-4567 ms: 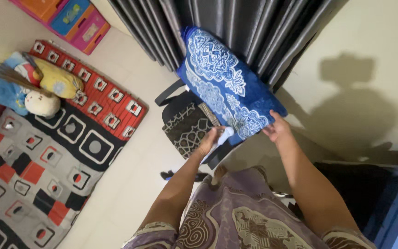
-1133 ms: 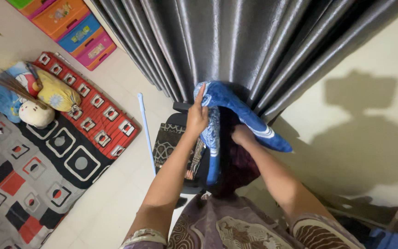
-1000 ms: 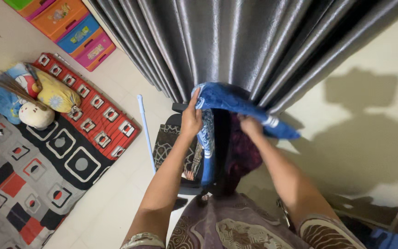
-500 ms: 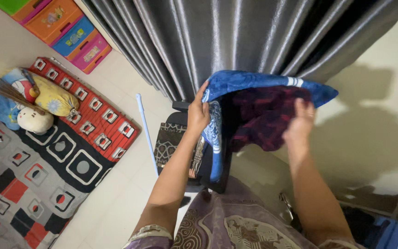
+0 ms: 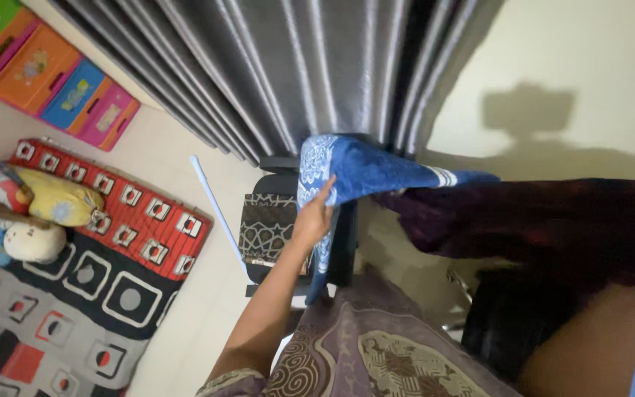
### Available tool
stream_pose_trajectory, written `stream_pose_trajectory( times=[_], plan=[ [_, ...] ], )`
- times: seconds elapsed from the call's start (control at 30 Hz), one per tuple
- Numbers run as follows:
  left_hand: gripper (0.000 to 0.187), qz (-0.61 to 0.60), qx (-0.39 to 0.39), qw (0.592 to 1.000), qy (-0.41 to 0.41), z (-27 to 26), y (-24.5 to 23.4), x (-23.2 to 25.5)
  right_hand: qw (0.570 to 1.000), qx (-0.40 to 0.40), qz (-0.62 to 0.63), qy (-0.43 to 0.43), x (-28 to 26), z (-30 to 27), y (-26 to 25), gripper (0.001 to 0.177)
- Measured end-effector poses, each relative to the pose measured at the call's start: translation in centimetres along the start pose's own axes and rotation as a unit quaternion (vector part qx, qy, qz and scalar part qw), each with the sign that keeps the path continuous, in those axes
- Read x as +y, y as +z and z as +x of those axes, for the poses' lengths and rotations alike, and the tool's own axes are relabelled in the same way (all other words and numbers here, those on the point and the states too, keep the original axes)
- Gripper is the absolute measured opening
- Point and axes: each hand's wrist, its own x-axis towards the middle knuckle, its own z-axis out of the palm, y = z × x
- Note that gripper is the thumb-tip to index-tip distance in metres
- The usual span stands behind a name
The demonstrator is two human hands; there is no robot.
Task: The person organizes various items on a desk, picks up a shirt and places it on a hanger, then folds several fabric items and stacks them on a chair.
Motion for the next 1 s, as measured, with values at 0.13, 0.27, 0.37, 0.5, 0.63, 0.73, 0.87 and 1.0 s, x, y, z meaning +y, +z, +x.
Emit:
stream_pose_trajectory(
  times=[0.13,0.27,0.37,0.5,0.63,0.73,0.87,1.0],
  plan=[
    [0.080,0.088,-0.113,0.989,0.020,-5.0,5.5,-2.1,0.995,-0.017,-0.015,0.094,3.5,-2.4,-5.4,0.038],
    [0.083,0.198,-0.217,0.956,-0.021,-6.3,8.5,-2.5,0.982,-0.061,0.057,0.167,6.2,-9.4,-4.0,0.034],
    [0.083,0.276,-0.240,0.931,0.005,-6.2,7.7,-1.1,0.976,-0.068,0.109,0.174,3.7,-14.3,0.1,0.032],
    [0.091,0.263,-0.335,0.902,-0.072,-5.4,5.1,1.5,0.952,-0.162,0.185,0.181,-1.5,-17.8,1.5,0.032],
    [0.096,0.232,-0.244,0.939,-0.072,-6.3,5.8,6.0,0.960,-0.119,0.121,0.221,0.0,-19.1,-1.7,0.032],
    [0.095,-0.059,-0.169,0.972,0.151,-10.1,6.9,12.4,0.946,-0.152,0.120,0.259,1.1,-21.4,-2.2,0.032],
    [0.100,-0.223,-0.232,0.926,0.199,-16.7,7.4,20.4,0.932,-0.178,0.146,0.281,-2.1,-28.3,0.6,0.038],
    [0.067,-0.156,-0.226,0.940,0.204,-20.8,10.1,20.6,0.906,-0.179,0.229,0.307,-4.8,-34.2,-0.3,0.034]
  ],
)
